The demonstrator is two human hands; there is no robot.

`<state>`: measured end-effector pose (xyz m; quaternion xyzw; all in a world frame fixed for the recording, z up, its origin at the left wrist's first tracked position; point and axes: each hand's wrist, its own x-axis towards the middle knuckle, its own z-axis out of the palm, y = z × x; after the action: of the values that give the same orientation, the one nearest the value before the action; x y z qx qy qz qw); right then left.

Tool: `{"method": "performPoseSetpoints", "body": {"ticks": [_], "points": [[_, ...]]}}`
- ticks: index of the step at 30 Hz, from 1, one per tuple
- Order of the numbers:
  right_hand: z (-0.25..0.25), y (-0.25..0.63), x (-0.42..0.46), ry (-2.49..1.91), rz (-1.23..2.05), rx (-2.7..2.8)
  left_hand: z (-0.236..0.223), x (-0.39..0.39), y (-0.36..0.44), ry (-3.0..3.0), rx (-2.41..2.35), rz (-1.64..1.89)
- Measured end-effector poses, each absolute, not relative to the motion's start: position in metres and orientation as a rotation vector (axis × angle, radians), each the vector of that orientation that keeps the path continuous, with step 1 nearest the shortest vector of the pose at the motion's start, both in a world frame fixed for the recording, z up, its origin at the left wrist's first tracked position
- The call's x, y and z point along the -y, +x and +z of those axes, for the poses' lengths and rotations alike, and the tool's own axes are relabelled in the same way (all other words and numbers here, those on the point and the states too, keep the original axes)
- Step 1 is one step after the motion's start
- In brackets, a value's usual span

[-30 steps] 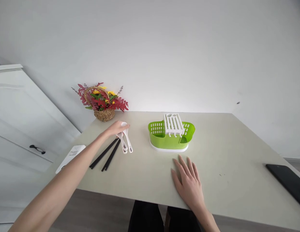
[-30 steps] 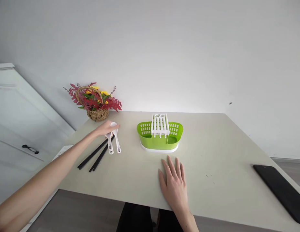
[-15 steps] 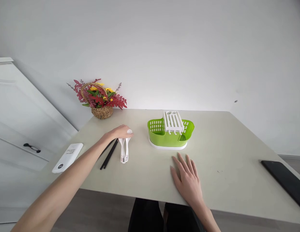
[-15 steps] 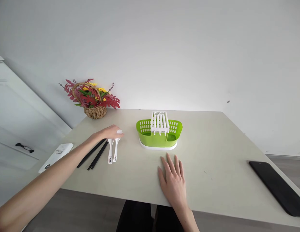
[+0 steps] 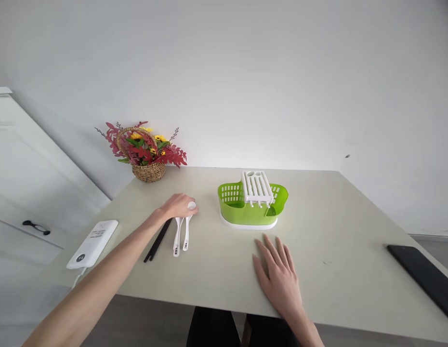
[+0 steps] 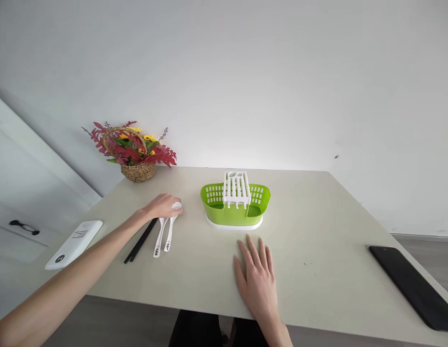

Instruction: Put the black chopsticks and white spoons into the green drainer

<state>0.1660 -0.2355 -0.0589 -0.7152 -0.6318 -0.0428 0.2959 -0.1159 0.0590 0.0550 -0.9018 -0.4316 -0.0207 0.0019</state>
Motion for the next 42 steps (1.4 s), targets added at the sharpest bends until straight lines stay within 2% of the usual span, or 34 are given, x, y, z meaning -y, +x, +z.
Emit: {"method": "performPoseSetpoints", "body": {"ticks": [15, 20, 24, 26, 32, 36, 42], "points": [[-0.057, 0.166, 0.233, -1.907, -0.124, 1.680, 0.038, -0.053, -0.111, -2.753, 1.243, -0.292], [-0.057, 0.166, 0.233, -1.917, -0.130, 1.680, 0.077, -0.038, -0.077, -2.648, 1.048, -0.715], [-0.060, 0.166, 0.232, -1.902, -0.136, 1.669, 0.122, 0.010, -0.010, -2.619, 0.920, -1.074], [-0.060, 0.166, 0.231, -1.889, -0.136, 1.664, 0.134, 0.040, 0.027, -2.659, 0.833, -1.145], [-0.059, 0.166, 0.230, -1.881, -0.126, 1.653, 0.118, 0.082, 0.086, -2.779, 0.703, -0.843], [-0.058, 0.166, 0.230, -1.880, -0.109, 1.656, 0.110, 0.050, 0.084, -2.789, 0.681, -0.708], [-0.057, 0.167, 0.231, -1.889, -0.079, 1.653, 0.124, -0.018, 0.041, -2.742, 0.840, -0.675]]}}
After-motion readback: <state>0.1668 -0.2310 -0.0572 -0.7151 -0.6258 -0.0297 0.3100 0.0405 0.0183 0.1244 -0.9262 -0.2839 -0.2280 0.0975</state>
